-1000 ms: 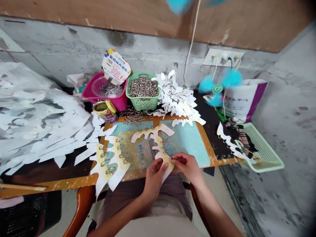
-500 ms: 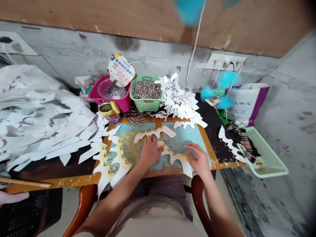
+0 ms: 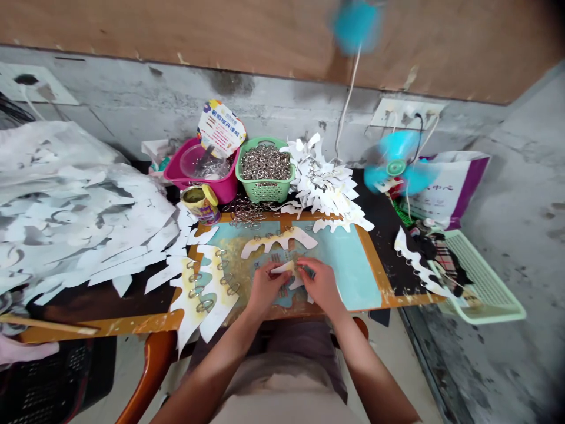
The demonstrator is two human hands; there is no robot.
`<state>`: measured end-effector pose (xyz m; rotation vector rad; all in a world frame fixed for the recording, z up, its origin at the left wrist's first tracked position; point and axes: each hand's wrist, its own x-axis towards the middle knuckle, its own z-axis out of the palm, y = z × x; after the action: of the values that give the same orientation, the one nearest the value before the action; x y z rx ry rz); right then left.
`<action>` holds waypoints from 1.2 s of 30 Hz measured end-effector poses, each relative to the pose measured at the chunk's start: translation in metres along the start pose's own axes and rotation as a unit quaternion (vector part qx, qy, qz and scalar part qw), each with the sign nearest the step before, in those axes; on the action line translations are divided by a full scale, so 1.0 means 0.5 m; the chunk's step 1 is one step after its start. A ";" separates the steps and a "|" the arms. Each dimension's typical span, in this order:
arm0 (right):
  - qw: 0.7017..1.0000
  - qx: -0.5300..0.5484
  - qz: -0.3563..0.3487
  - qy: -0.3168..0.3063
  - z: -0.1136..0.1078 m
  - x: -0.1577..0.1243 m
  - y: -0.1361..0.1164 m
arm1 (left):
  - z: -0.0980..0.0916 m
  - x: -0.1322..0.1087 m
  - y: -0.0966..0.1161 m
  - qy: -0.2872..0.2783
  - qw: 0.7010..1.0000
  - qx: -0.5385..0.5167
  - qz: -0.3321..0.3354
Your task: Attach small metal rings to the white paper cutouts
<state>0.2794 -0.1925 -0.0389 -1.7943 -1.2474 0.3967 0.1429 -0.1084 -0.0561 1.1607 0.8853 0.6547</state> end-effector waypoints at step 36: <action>0.990 0.107 0.079 0.044 0.061 -0.023 -0.027 | 0.011 -0.048 -0.034 0.094 0.978 -0.187 0.021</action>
<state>0.2458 -0.1866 -0.0472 -1.7114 -0.9663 0.5161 0.1350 -0.1357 -0.0654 0.7905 0.8525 0.9340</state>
